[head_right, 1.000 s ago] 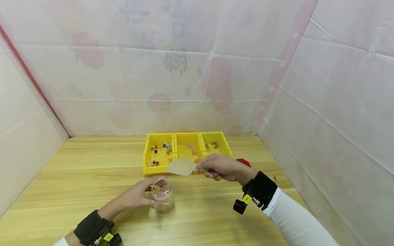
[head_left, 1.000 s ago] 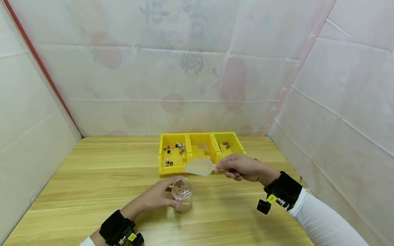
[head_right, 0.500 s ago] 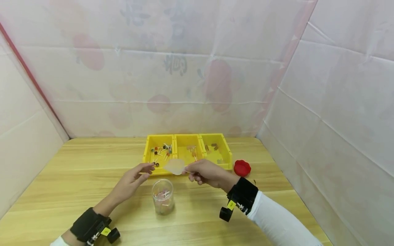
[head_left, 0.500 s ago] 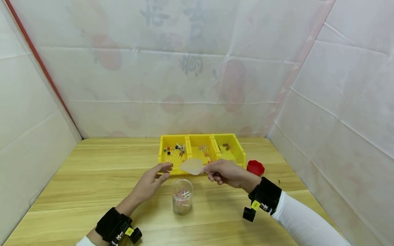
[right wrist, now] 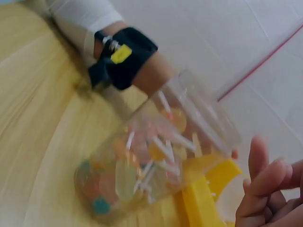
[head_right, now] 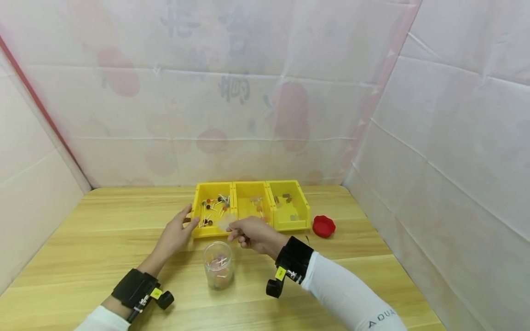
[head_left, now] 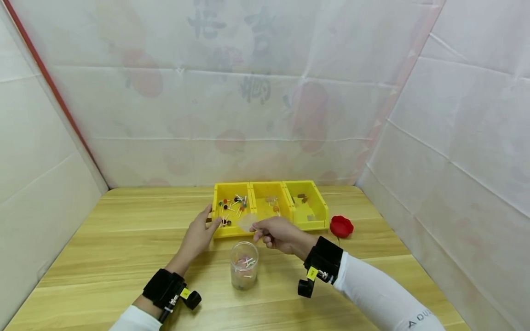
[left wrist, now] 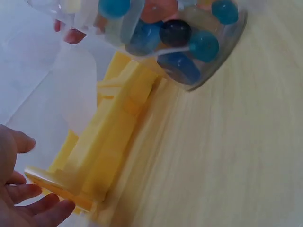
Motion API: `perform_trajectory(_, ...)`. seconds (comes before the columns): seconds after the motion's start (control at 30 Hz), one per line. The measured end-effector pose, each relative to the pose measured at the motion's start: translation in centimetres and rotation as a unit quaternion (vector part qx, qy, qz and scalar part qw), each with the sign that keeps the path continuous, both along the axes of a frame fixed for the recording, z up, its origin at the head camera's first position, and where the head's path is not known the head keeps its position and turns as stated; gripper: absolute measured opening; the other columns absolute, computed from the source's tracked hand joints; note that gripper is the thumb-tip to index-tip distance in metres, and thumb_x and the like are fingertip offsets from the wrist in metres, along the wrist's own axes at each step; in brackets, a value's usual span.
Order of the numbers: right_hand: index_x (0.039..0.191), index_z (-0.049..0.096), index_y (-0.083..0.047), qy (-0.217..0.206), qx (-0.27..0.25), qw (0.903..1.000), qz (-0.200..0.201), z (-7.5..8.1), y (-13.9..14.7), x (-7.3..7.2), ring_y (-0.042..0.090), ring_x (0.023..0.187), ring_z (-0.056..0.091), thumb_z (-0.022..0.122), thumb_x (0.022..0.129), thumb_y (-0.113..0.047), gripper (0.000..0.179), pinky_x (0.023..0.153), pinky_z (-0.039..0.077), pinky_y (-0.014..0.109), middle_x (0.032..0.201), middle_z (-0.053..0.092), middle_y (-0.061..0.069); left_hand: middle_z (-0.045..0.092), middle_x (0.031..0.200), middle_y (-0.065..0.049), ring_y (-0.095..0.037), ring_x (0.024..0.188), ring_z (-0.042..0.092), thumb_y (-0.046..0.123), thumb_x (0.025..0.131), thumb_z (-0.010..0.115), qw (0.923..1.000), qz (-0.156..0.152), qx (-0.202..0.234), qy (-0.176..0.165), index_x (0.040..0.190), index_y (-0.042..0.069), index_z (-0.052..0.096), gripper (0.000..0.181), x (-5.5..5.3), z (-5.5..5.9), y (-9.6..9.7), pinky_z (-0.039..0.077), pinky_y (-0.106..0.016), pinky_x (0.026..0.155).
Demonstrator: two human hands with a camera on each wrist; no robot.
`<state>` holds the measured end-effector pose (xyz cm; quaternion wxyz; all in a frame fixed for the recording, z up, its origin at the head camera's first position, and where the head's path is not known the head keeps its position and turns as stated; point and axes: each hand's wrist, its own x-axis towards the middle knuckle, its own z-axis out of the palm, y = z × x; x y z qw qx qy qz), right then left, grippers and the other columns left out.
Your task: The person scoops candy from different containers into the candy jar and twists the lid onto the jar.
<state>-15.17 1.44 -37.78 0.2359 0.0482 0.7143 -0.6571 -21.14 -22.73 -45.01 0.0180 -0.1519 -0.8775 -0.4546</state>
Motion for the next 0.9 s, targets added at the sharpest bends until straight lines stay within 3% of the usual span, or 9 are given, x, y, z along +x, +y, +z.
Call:
perform_trajectory(0.1,0.116,0.061,0.007,-0.023,-0.003,0.9995,-0.021,0.1,-0.8,-0.3,0.005,0.051,0.037,0.052,0.101,-0.019,0.031,0.046,0.034,0.015,0.072,0.065,0.002,0.04,0.147,-0.025,-0.041,0.107,0.059,0.024,0.104,0.05,0.9998,0.01,-0.016,-0.006,0.154,0.002,0.023,0.062,-0.1,-0.2,0.2,0.053,-0.046,0.082)
perform_trajectory(0.17,0.114,0.061,0.006,-0.039,-0.008,0.9985,-0.038,0.2,-1.3,-0.6,0.004,0.051,0.038,0.052,0.101,-0.017,0.028,0.045,0.034,0.013,0.072,0.065,0.003,0.043,0.146,-0.023,-0.038,0.1,0.06,0.019,0.103,0.051,0.9995,0.018,-0.027,0.002,0.154,0.004,0.026,0.059,-0.1,-0.3,0.2,0.052,-0.039,0.074)
perform_trajectory(0.23,0.113,0.061,0.006,-0.051,-0.016,0.9972,-0.051,0.4,-1.7,-0.9,0.002,0.049,0.039,0.051,0.1,-0.015,0.027,0.043,0.035,0.012,0.072,0.064,0.004,0.042,0.147,-0.023,-0.039,0.083,0.059,0.016,0.102,0.053,0.9995,0.017,-0.026,0.005,0.154,0.005,0.027,0.059,-0.1,-0.4,0.2,0.049,-0.038,0.064)
perform_trajectory(0.33,0.111,0.06,0.007,-0.061,-0.024,0.996,-0.061,0.7,-2.3,-1.3,0.002,0.048,0.04,0.048,0.1,-0.012,0.026,0.042,0.037,0.011,0.071,0.062,0.005,0.041,0.148,-0.022,-0.037,0.103,0.061,0.016,0.1,0.056,0.9993,0.01,-0.029,0.021,0.153,0.003,0.029,0.061,0.0,-0.6,0.4,0.053,-0.042,0.083)
perform_trajectory(0.4,0.108,0.059,0.007,-0.062,-0.028,0.9957,-0.063,1.0,-2.5,-1.6,0.002,0.047,0.042,0.046,0.099,-0.01,0.023,0.042,0.039,0.011,0.07,0.061,0.005,0.04,0.148,-0.023,-0.04,0.111,0.058,0.016,0.099,0.058,0.9994,0.003,-0.026,0.024,0.153,0.003,0.028,0.063,-0.1,-0.7,0.6,0.049,-0.05,0.095)
perform_trajectory(0.47,0.105,0.059,0.006,-0.061,-0.03,0.9956,-0.064,1.1,-2.8,-1.9,0.003,0.046,0.043,0.044,0.099,-0.009,0.021,0.043,0.042,0.011,0.069,0.059,0.005,0.04,0.148,-0.023,-0.04,0.128,0.047,0.016,0.098,0.06,0.999,0.003,-0.029,0.035,0.153,0.002,0.028,0.065,-0.2,-0.8,0.8,0.038,-0.053,0.105)
perform_trajectory(0.6,0.11,0.056,0.008,-0.059,-0.036,0.995,-0.073,0.8,-3.0,-2.5,0.004,0.045,0.046,0.043,0.1,-0.008,0.023,0.043,0.044,0.012,0.065,0.056,0.003,0.04,0.148,-0.022,-0.04,0.131,0.044,0.016,0.097,0.062,0.9984,0.006,-0.03,0.046,0.153,0.003,0.029,0.066,-0.3,-1.1,1.0,0.035,-0.053,0.108)
perform_trajectory(0.9,0.122,0.043,0.008,-0.049,-0.068,0.9895,-0.118,-1.3,-3.5,-3.7,0.008,0.051,0.045,0.039,0.102,-0.004,0.024,0.046,0.045,0.015,0.064,0.045,0.002,0.045,0.144,-0.022,-0.039,0.125,0.05,0.016,0.096,0.064,0.9978,0.015,-0.037,0.052,0.152,0.004,0.032,0.066,0.2,-1.2,1.2,0.04,-0.052,0.104)
